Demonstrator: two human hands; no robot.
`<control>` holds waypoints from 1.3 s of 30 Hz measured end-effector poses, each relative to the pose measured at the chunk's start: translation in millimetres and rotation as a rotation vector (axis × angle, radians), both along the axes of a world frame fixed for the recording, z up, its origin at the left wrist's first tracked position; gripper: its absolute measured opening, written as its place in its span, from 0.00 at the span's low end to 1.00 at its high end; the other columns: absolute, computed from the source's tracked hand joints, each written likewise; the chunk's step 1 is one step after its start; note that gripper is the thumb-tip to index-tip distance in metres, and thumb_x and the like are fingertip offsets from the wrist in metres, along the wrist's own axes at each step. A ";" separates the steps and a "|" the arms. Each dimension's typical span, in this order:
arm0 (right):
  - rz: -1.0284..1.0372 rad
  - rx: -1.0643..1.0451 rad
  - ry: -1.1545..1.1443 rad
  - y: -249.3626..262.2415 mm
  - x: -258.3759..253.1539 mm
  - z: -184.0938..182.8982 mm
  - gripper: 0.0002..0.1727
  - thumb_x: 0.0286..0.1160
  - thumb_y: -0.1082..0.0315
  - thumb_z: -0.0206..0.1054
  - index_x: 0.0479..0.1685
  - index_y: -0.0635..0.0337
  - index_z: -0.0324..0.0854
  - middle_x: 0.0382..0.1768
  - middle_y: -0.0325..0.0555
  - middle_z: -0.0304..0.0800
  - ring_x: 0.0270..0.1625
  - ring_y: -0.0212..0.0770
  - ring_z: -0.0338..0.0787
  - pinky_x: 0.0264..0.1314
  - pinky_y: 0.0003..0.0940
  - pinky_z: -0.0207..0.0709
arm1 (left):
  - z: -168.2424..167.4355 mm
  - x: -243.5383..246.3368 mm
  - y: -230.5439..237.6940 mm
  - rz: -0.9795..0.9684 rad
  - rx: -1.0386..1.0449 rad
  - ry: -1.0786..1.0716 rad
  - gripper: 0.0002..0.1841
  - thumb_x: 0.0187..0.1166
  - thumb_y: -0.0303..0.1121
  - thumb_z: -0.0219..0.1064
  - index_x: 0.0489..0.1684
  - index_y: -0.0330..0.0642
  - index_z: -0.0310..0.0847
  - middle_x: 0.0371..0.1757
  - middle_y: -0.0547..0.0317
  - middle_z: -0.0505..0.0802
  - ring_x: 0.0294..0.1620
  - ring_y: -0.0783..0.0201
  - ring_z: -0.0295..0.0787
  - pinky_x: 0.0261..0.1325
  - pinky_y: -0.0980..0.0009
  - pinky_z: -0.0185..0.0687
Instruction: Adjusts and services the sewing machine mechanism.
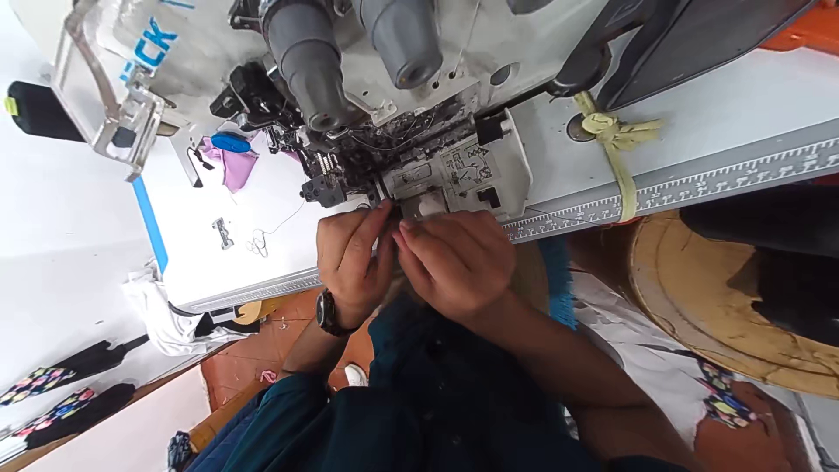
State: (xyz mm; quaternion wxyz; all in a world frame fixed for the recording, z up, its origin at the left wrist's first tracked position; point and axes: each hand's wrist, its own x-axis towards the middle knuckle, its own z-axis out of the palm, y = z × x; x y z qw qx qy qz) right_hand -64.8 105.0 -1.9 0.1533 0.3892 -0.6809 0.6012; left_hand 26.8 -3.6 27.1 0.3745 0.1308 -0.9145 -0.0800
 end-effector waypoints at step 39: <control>0.050 0.081 0.052 -19.5 -11.1 13.9 0.10 0.83 0.66 0.67 0.41 0.64 0.90 0.32 0.50 0.95 0.36 0.43 0.91 0.41 0.33 0.80 | 4.8 -19.0 -62.3 -0.120 -0.513 -0.024 0.07 0.83 0.41 0.67 0.41 0.50 0.83 0.51 0.55 0.79 0.60 0.55 0.71 0.74 0.57 0.55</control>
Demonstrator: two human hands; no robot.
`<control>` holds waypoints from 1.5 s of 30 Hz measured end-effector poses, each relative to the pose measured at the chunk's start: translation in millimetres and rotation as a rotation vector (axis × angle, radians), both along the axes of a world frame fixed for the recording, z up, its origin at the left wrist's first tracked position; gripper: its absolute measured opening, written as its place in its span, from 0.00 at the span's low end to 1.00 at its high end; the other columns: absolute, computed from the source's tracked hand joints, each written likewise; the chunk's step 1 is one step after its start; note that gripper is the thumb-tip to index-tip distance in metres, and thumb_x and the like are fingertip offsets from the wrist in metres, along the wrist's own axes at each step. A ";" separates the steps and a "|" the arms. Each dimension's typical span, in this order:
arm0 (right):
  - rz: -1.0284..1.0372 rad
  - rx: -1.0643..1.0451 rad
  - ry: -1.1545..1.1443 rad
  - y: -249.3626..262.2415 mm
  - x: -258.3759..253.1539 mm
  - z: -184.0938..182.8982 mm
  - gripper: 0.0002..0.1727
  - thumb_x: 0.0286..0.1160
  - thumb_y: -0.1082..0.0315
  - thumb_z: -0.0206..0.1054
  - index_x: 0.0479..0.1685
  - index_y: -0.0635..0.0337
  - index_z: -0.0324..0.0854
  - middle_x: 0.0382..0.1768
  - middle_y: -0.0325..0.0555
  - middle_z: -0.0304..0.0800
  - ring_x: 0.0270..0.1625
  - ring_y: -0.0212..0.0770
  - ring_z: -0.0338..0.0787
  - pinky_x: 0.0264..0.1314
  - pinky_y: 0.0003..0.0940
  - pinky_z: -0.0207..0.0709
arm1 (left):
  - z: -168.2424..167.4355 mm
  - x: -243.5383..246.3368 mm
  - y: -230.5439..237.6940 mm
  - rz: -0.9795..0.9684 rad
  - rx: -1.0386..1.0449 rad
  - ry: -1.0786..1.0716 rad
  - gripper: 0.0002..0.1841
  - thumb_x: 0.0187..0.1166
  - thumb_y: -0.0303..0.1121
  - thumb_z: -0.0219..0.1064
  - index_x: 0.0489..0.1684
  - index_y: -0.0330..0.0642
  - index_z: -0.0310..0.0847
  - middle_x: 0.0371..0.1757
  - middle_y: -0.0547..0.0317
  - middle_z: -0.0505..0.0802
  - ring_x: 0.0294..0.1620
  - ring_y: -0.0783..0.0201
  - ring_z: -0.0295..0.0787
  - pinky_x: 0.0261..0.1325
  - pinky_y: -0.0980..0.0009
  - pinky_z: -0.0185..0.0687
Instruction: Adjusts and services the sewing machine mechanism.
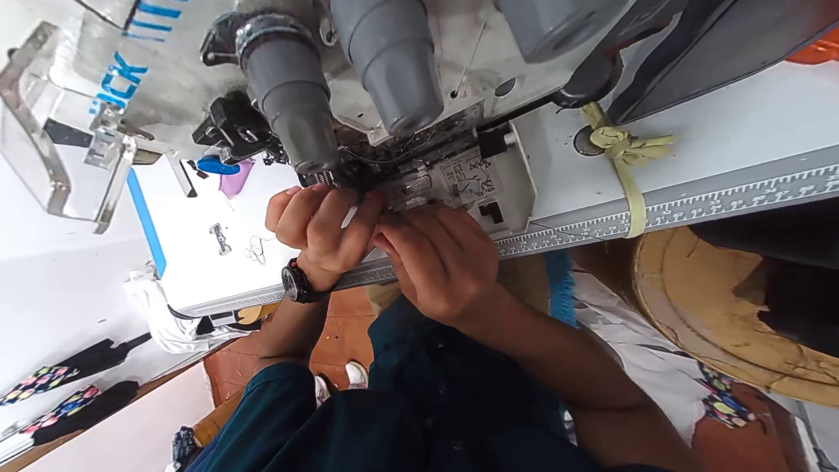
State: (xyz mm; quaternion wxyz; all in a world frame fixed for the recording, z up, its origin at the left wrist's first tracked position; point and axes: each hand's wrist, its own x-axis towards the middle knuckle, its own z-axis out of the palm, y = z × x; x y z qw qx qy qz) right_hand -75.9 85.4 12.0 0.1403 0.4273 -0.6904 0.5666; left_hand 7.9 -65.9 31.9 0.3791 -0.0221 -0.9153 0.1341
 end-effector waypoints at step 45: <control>0.095 -0.017 0.182 3.1 -5.2 -16.7 0.09 0.84 0.69 0.67 0.47 0.66 0.88 0.34 0.52 0.94 0.40 0.47 0.91 0.46 0.36 0.81 | 13.9 1.4 -15.0 -0.095 -0.094 -0.151 0.08 0.83 0.40 0.69 0.43 0.46 0.86 0.45 0.53 0.81 0.55 0.52 0.73 0.67 0.58 0.59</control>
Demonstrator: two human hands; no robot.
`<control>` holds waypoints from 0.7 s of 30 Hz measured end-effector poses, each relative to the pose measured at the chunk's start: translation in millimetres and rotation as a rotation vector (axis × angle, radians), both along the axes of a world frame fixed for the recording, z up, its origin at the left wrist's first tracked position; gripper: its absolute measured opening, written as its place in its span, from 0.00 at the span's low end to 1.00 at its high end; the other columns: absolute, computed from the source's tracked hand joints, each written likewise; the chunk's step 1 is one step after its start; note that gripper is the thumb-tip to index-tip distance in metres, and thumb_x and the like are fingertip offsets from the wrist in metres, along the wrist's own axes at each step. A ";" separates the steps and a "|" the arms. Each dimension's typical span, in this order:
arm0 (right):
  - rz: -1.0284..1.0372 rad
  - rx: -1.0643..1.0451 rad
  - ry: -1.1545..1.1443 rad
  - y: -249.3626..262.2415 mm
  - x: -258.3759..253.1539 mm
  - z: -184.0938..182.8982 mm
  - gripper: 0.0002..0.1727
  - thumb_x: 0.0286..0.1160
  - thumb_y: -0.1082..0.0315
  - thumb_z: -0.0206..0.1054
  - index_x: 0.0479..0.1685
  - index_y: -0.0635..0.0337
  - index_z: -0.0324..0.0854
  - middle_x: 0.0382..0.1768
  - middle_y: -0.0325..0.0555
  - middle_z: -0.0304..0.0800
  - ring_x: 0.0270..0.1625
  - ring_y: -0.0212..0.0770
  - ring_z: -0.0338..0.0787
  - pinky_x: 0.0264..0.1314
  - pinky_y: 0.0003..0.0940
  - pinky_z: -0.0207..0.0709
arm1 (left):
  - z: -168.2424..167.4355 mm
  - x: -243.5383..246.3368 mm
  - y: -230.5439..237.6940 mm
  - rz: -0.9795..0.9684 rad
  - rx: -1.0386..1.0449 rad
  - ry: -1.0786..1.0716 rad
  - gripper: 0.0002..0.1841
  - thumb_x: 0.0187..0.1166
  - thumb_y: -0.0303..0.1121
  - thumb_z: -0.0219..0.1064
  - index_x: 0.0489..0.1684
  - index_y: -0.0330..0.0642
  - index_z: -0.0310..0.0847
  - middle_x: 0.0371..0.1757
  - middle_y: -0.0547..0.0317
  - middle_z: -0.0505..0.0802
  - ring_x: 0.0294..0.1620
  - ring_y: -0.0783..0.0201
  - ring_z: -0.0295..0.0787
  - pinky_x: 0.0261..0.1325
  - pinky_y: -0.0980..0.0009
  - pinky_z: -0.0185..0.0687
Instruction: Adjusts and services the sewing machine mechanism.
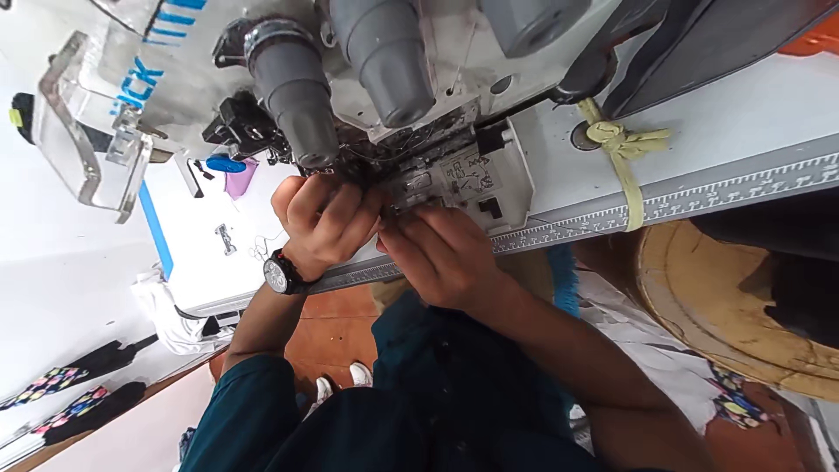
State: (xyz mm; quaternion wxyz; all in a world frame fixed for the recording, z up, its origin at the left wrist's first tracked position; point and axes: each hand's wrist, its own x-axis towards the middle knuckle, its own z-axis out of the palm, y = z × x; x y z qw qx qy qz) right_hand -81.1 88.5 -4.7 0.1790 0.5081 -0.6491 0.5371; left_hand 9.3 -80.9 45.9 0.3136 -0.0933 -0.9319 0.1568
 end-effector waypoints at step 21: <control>-0.046 0.052 -0.043 6.0 3.9 -6.9 0.08 0.84 0.68 0.67 0.48 0.63 0.88 0.37 0.50 0.96 0.42 0.46 0.91 0.45 0.35 0.78 | -1.3 5.4 0.5 0.023 0.014 -0.036 0.10 0.79 0.42 0.73 0.48 0.49 0.89 0.49 0.53 0.80 0.58 0.52 0.71 0.69 0.58 0.59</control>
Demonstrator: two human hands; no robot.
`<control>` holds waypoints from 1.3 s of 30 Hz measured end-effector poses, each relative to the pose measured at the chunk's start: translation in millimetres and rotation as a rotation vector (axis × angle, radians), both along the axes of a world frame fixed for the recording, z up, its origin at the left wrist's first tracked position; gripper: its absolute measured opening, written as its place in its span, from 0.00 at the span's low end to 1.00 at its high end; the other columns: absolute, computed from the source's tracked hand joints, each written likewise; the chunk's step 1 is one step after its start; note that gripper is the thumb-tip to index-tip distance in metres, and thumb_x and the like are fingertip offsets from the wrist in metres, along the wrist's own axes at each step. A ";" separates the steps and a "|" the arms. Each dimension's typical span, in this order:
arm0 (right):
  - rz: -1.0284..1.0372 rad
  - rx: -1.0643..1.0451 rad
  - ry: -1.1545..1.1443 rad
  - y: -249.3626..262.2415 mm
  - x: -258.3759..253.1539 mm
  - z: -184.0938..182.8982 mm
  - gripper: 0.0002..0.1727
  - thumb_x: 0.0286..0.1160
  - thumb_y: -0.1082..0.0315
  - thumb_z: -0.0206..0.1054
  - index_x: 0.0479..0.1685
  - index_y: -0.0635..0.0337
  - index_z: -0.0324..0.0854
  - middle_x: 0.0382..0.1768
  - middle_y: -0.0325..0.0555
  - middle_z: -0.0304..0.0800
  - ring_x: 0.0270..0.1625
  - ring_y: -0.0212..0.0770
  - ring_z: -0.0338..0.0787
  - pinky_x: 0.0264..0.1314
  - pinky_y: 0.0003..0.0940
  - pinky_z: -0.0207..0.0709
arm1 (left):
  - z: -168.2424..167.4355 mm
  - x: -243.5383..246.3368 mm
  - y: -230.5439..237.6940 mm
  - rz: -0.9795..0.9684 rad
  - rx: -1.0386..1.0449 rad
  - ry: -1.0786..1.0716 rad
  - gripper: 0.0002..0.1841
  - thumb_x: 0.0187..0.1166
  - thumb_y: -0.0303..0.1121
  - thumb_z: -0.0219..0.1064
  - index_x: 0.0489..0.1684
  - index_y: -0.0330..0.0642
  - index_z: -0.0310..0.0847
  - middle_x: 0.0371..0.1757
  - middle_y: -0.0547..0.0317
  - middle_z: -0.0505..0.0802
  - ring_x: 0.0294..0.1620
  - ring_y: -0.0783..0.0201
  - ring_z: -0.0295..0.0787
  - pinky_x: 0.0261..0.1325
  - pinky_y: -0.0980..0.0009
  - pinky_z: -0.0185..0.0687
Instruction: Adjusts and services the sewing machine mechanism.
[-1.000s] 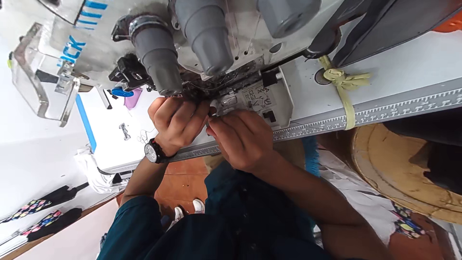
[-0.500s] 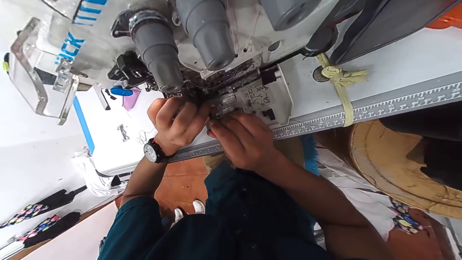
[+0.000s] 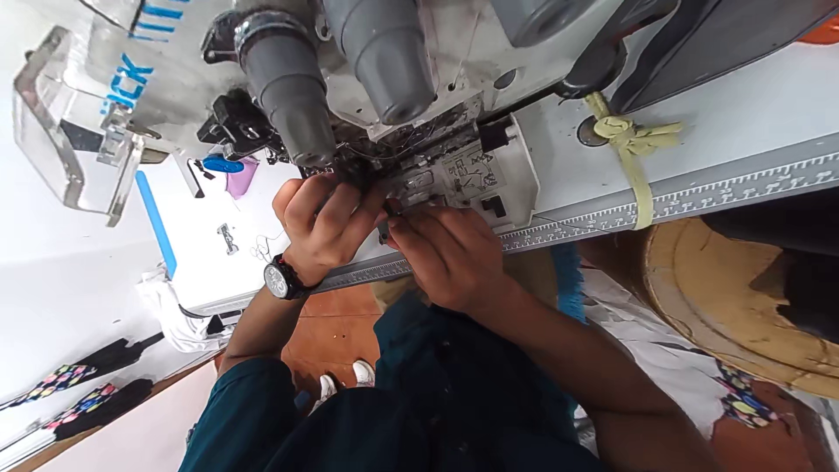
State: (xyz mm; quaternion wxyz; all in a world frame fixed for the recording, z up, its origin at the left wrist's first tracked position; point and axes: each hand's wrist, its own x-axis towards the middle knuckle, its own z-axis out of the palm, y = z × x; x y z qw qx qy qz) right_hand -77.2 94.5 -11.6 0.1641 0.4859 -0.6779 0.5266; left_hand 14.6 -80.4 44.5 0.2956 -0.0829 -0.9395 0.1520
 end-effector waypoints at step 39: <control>-0.001 -0.014 -0.086 9.7 13.1 12.3 0.10 0.84 0.64 0.67 0.49 0.63 0.88 0.32 0.49 0.91 0.37 0.46 0.86 0.42 0.36 0.74 | -8.5 13.0 -1.7 -0.100 0.029 0.043 0.10 0.80 0.37 0.72 0.55 0.49 0.85 0.72 0.53 0.81 0.80 0.51 0.69 0.82 0.52 0.58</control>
